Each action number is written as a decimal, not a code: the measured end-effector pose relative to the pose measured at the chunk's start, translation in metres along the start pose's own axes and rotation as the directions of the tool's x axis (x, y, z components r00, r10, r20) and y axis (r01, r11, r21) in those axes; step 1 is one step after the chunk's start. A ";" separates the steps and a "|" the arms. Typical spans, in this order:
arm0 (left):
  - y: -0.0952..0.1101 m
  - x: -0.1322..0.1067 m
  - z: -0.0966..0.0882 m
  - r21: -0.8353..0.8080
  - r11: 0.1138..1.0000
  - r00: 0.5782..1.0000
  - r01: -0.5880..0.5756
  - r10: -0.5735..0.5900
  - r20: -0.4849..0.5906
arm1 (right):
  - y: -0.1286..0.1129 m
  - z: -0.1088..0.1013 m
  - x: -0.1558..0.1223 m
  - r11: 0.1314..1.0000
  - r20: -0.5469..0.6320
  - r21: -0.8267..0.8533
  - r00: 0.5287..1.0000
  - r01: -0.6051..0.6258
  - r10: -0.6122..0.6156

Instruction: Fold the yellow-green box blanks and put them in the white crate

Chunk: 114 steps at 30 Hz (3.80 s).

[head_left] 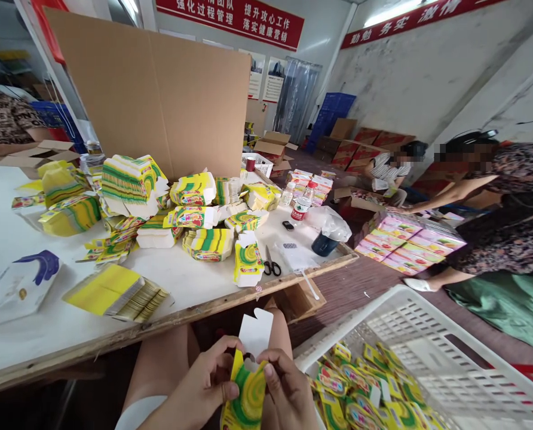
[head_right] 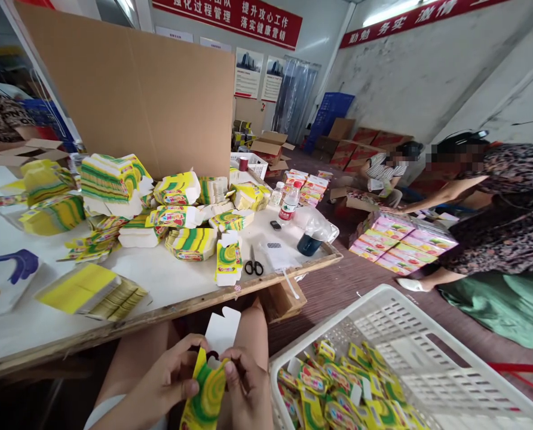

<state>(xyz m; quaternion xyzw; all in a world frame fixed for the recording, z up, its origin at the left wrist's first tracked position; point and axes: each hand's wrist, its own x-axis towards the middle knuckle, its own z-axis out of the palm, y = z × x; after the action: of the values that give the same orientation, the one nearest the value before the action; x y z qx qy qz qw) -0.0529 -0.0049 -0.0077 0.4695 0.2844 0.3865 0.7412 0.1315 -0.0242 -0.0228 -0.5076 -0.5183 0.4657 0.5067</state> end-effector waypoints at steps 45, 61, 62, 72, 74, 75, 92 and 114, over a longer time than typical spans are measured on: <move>-0.002 -0.005 -0.012 0.208 0.978 1.000 0.027 -0.024 -0.017 | -0.008 0.009 0.016 0.907 0.092 -0.420 0.996 0.028 0.012; -0.006 0.020 0.036 0.367 0.925 0.973 -0.096 0.164 -0.159 | -0.003 -0.009 0.004 1.000 -0.153 -0.009 0.988 0.011 -0.013; -0.005 0.025 0.039 0.403 0.909 0.974 -0.111 0.180 -0.136 | -0.004 -0.015 0.001 0.999 -0.181 -0.047 0.983 0.027 -0.035; 0.023 0.130 -0.052 0.971 0.163 0.813 -0.175 0.581 0.049 | -0.017 -0.082 -0.004 0.696 -0.543 -0.717 0.656 -0.037 -0.524; 0.025 0.140 -0.066 0.974 0.141 0.797 -0.175 0.601 0.056 | -0.011 -0.068 -0.003 0.777 -0.523 -0.630 0.737 0.005 -0.428; 0.025 0.140 -0.069 0.976 0.127 0.784 -0.179 0.618 0.064 | -0.008 -0.058 -0.002 0.828 -0.524 -0.561 0.771 0.009 -0.363; -0.021 0.005 -0.008 0.518 0.746 0.805 -0.418 0.568 -0.169 | 0.001 0.019 0.011 0.869 -0.252 0.479 0.928 -0.128 0.276; -0.008 0.016 -0.004 -0.201 0.980 0.944 -0.002 -0.065 -0.324 | 0.008 0.044 -0.011 0.977 -0.118 0.150 0.979 -0.149 0.167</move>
<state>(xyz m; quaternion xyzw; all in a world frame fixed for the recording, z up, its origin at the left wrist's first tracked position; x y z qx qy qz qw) -0.0448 0.0082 -0.0171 0.3174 0.3718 0.4738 0.7325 0.0873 -0.0329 -0.0339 -0.5396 -0.4079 0.5057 0.5354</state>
